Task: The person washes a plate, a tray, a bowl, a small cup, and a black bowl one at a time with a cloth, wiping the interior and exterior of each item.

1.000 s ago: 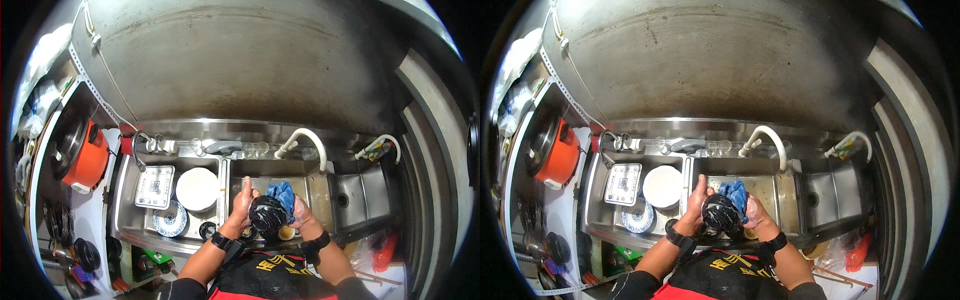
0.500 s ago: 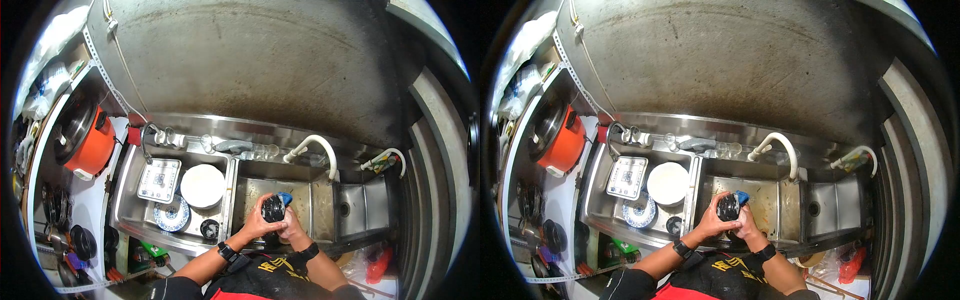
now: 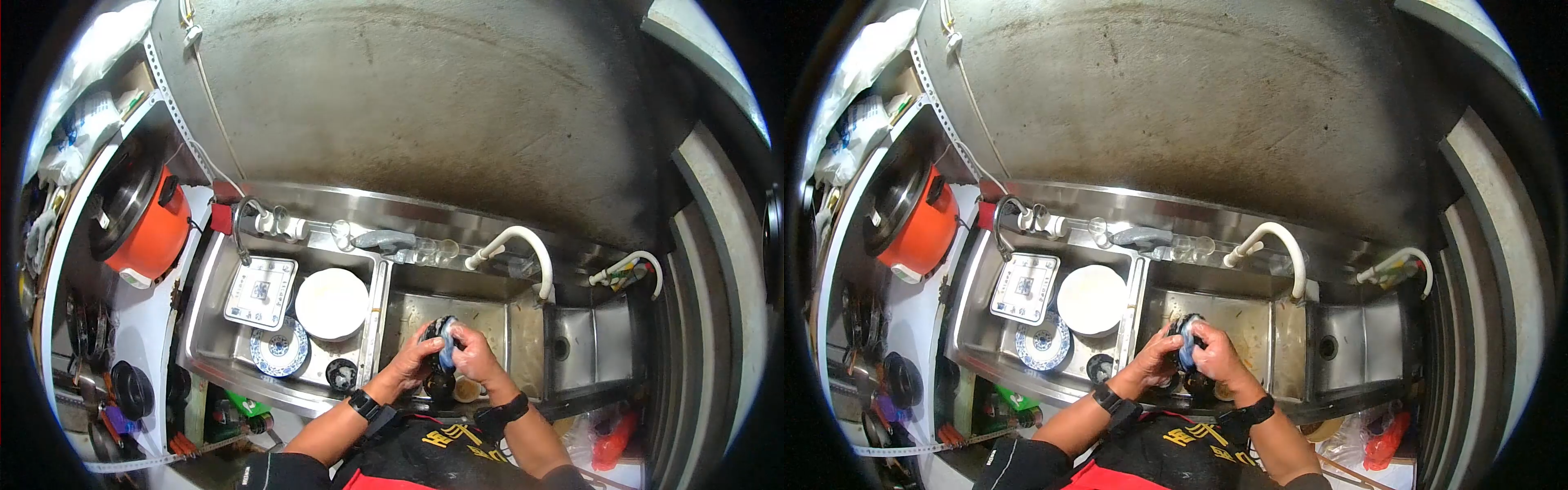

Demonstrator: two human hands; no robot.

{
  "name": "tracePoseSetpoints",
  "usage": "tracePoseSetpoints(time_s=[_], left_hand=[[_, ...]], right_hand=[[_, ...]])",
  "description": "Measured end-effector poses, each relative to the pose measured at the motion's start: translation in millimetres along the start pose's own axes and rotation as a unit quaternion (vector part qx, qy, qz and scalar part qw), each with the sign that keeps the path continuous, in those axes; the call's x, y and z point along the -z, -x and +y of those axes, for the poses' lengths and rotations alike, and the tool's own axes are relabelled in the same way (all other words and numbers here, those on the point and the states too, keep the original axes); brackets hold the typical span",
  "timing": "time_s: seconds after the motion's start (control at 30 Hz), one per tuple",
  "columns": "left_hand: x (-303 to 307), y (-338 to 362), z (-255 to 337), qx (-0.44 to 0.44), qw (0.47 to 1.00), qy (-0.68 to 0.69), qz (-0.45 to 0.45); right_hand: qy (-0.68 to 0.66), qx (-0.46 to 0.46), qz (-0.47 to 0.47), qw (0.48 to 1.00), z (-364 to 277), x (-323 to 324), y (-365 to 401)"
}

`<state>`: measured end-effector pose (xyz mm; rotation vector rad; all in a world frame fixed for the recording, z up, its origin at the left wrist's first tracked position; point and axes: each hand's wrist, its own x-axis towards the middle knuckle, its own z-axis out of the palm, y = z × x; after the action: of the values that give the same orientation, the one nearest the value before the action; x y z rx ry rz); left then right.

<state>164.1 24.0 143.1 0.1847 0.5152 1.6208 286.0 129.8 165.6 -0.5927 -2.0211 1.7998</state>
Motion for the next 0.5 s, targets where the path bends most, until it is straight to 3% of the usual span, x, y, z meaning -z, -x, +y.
tracePoseSetpoints(time_s=[0.03,0.07,0.13,0.17,0.2,0.23,0.27,0.3,0.33,0.4,0.43,0.47,0.5], left_hand=[[0.8,2.6,2.1,0.020,1.000,-0.003,0.009],[1.1,5.0,3.9,0.041,0.999,-0.006,0.019],[4.3,6.2,1.9,0.051,0.999,-0.005,0.004],[8.1,3.6,-3.3,0.028,0.999,-0.034,0.011],[10.0,-0.1,-6.7,0.003,0.998,-0.063,0.018],[1.5,1.6,-6.4,-0.006,0.996,-0.083,0.030],[2.5,-1.6,-10.2,-0.007,0.996,-0.083,0.030],[5.9,-4.8,-16.0,-0.014,0.997,-0.062,0.046],[7.6,-7.2,-19.2,-0.022,0.997,-0.042,0.061],[4.6,-6.2,-14.1,-0.035,0.998,-0.004,0.053],[6.9,-4.8,-12.5,-0.017,0.999,0.037,0.034],[9.9,-3.3,-11.4,0.002,0.997,0.077,0.016],[19.4,-4.8,-14.0,0.025,0.997,0.077,-0.001]], right_hand=[[-0.082,-0.057,-0.065,0.993,-5.4,5.8,3.8],[-0.083,-0.058,-0.066,0.993,-2.1,14.1,3.4],[-0.075,-0.086,-0.170,0.979,1.3,24.5,0.3],[0.096,-0.091,-0.142,0.981,-2.3,25.7,-3.0],[0.097,-0.090,-0.142,0.981,-6.2,20.0,-2.5],[0.239,-0.052,-0.033,0.969,-11.1,9.4,-1.7],[0.374,-0.012,0.077,0.924,-14.8,-0.4,-1.2],[0.387,0.052,0.115,0.913,-17.0,-7.5,-0.3],[0.388,0.052,0.116,0.913,-5.4,-10.3,-0.2],[0.085,0.124,0.157,0.976,25.9,-11.6,-4.6],[-0.109,-0.004,0.121,0.987,19.7,-10.1,0.7],[-0.111,-0.005,0.121,0.986,14.1,-6.5,3.9],[-0.226,-0.074,0.031,0.971,8.4,0.3,3.4]])
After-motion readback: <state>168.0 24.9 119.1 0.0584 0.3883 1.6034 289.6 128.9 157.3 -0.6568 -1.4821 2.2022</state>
